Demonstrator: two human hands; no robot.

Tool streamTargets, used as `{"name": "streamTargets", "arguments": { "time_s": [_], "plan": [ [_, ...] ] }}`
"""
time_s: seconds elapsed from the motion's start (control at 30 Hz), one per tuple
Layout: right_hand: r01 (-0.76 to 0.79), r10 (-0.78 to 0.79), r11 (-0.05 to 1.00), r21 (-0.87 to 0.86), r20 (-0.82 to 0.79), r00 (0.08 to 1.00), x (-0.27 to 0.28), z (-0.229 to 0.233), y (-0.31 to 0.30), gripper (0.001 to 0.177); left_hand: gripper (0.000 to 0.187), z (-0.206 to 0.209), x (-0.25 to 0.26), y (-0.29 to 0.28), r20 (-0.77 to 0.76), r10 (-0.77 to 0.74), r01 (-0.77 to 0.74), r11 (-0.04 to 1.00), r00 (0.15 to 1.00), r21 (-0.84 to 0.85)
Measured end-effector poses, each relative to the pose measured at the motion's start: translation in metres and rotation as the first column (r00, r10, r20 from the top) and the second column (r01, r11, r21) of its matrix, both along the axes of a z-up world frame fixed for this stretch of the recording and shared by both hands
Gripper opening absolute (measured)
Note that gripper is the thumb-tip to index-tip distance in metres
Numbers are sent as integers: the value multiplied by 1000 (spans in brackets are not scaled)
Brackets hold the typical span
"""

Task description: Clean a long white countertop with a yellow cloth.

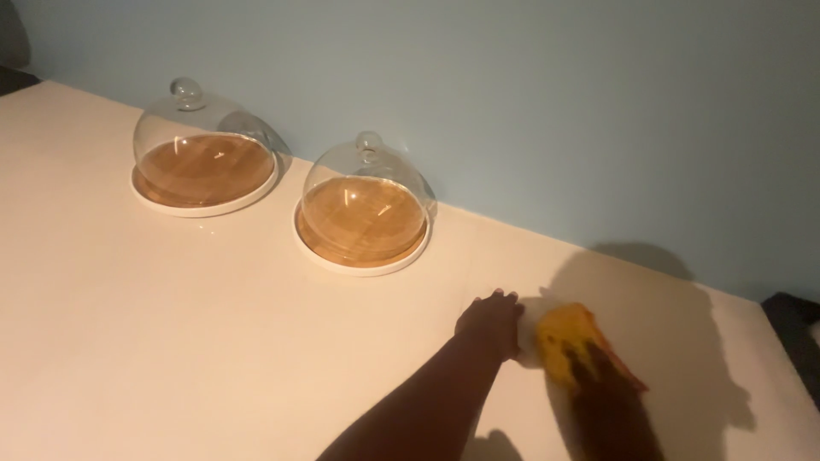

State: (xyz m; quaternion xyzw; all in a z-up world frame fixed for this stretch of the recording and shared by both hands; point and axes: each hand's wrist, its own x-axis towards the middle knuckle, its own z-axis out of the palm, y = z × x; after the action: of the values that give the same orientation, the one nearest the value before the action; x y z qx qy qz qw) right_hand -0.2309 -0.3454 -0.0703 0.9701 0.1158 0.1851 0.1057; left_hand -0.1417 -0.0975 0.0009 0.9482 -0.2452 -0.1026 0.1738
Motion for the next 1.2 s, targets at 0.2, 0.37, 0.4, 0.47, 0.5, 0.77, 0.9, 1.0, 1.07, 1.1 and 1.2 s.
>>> {"name": "streamTargets", "arguments": {
  "time_s": [0.2, 0.37, 0.4, 0.47, 0.5, 0.77, 0.9, 1.0, 1.07, 1.1, 1.2],
  "plan": [
    [492, -515, 844, -214, -65, 855, -18, 50, -13, 56, 80, 19, -9, 10, -52, -35, 34, 999, 998, -26],
    [385, -406, 869, -311, -4, 914, 2, 62, 49, 53, 71, -9, -2, 11, 112, -102, 101, 995, 988, 15],
    [342, -359, 875, -341, 16, 933, 5, 62, 63, 52, 65, -14, -2, 12, 181, -122, 117, 992, 976, 42],
    [234, -245, 916, -327, 6, 969, -5, 60, 96, 51, 64, -20, -6, 20, 206, -124, 129, 992, 971, -11],
    [122, -124, 943, -310, 13, 992, -6, 59, 112, 49, 63, -22, -5, 23, 244, -117, 137, 989, 963, -64],
    [308, -299, 892, 330, -79, 951, -70, 102, 134, 54, 77, 8, -59, 80, 101, -111, 127, 976, 989, -176],
    [567, -571, 795, 215, -49, 820, -78, 106, 123, 56, 84, 10, -77, 101, 35, -109, 114, 970, 993, -216],
    [555, -544, 829, 75, -124, 830, -59, 71, 126, 52, 117, -2, -86, 103, 102, -76, 98, 969, 992, -226],
    [564, -555, 821, 83, -113, 824, -61, 71, 126, 51, 117, 3, -84, 104, 78, -81, 97, 970, 994, -223],
    [569, -561, 817, 92, -103, 822, -64, 71, 128, 51, 117, 5, -84, 105, 54, -81, 91, 972, 995, -219],
    [578, -574, 807, 123, -71, 816, -65, 77, 133, 50, 116, 19, -81, 103, -1, -103, 102, 987, 995, -123]
  ]
}}
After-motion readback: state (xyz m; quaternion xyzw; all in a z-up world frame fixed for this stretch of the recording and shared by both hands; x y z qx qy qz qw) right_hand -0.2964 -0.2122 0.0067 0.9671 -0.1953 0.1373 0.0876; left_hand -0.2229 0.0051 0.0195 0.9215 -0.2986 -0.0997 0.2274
